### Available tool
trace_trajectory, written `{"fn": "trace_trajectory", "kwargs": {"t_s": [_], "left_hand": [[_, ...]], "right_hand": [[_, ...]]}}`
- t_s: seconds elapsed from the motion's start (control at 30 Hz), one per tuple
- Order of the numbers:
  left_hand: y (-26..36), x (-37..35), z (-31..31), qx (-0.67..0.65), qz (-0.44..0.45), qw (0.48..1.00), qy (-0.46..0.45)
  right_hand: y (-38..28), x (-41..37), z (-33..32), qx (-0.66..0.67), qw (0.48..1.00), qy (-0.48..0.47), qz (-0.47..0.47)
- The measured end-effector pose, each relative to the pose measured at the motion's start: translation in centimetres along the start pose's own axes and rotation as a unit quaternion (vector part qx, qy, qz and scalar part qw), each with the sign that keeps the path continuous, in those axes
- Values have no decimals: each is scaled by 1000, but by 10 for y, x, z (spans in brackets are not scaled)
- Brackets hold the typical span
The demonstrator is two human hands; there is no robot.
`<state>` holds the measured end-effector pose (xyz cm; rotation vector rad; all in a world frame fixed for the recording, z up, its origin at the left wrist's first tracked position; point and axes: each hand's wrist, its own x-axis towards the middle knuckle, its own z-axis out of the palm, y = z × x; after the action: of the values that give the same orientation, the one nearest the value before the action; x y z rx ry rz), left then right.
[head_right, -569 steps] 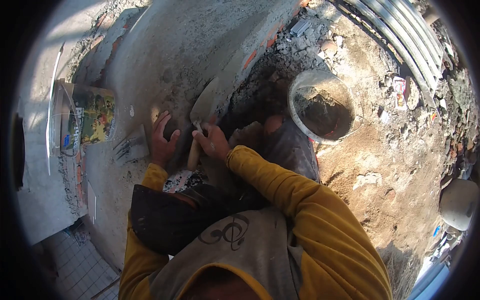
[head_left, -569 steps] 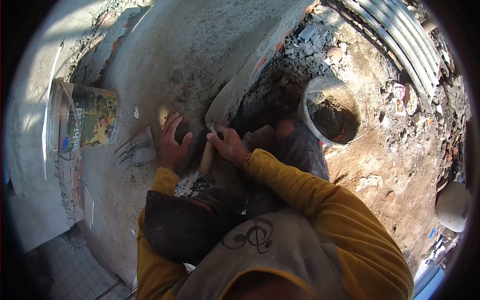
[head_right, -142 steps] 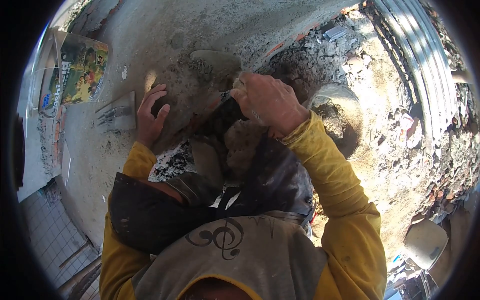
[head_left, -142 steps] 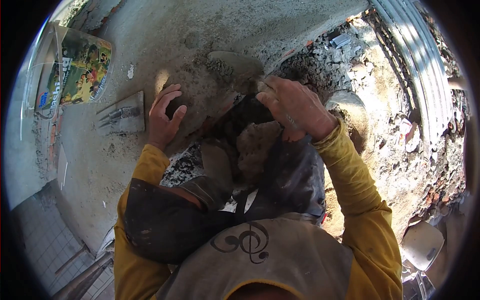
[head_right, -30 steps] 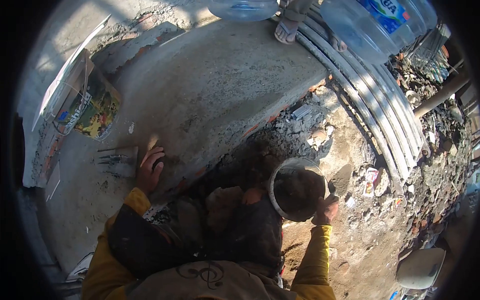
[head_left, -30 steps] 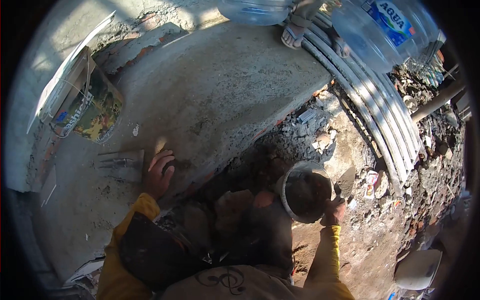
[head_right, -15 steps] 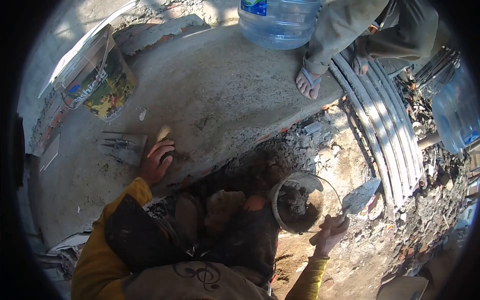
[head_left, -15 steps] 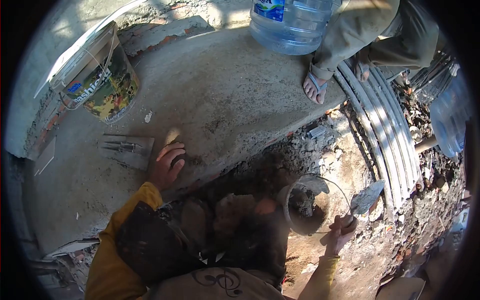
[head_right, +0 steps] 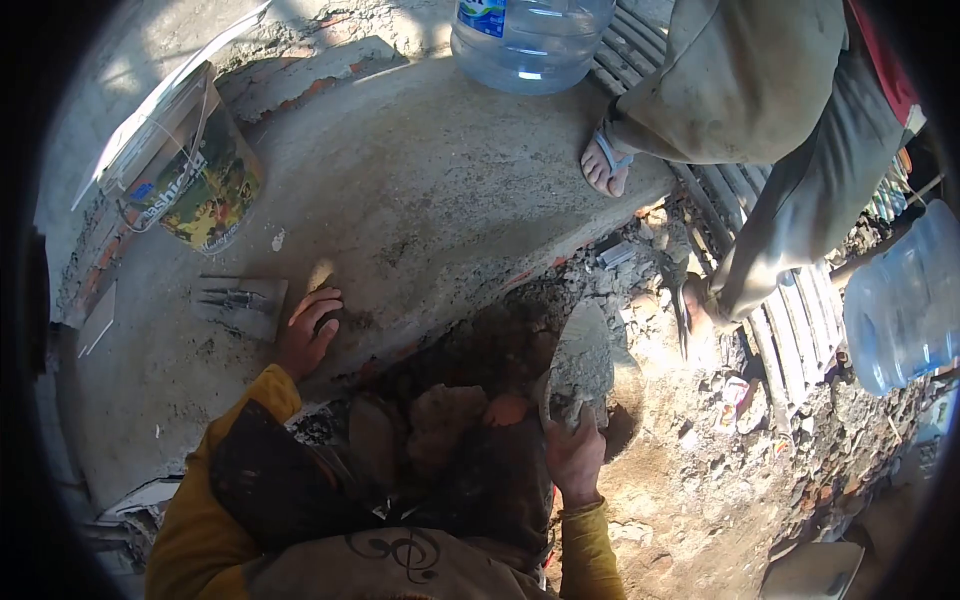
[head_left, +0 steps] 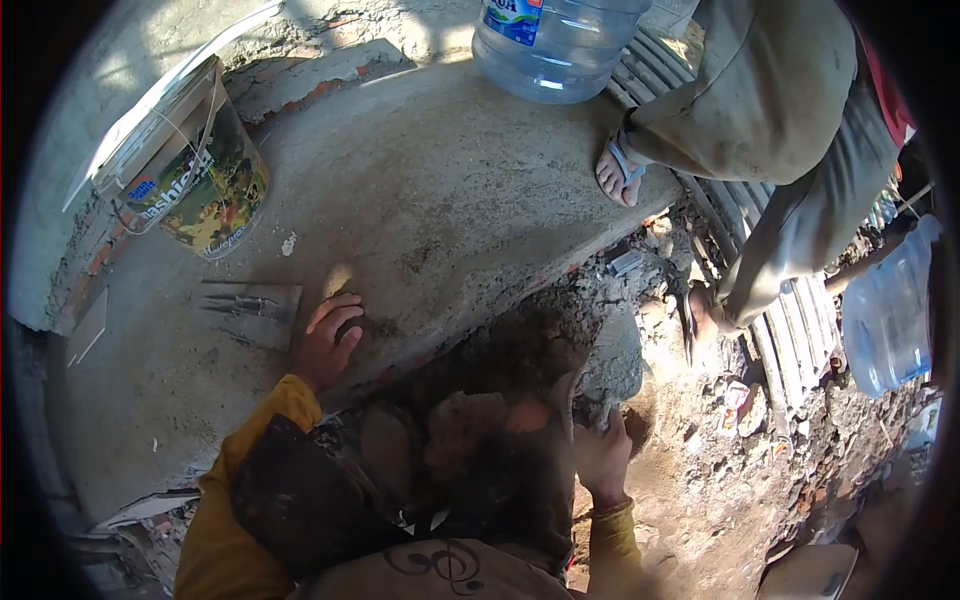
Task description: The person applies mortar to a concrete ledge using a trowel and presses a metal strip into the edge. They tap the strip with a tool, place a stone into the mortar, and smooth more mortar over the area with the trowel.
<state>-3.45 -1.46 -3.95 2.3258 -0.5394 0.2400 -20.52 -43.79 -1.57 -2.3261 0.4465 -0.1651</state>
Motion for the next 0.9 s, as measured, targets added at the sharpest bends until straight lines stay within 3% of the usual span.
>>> {"fn": "trace_trajectory", "kwargs": {"t_s": [0.07, 0.13, 0.2, 0.3, 0.43, 0.6, 0.63, 0.9], "left_hand": [[0, 0, 1, -2, -5, 1000, 1], [0, 0, 1, -2, -11, 1000, 2], [-1, 1, 0, -4, -3, 1000, 0], [1, 1, 0, 0, -9, 1000, -5], [-2, 1, 1, 0, -16, 1000, -14], [-2, 1, -1, -3, -32, 999, -30], [-3, 1, 0, -4, -25, 999, -26], [-2, 2, 0, -2, -22, 1000, -21]], "right_hand": [[0, 1, 7, 11, 1000, 2, -21], [-5, 1, 15, -123, 991, -35, 37], [-13, 7, 17, -125, 988, -59, 72], [-11, 5, 26, -120, 993, -15, -14], [-6, 9, 25, -145, 987, -73, 19], [-1, 8, 10, -120, 992, 31, 10], [6, 10, 10, -104, 990, 77, -54], [-9, 13, 29, -141, 987, -72, 16]]}}
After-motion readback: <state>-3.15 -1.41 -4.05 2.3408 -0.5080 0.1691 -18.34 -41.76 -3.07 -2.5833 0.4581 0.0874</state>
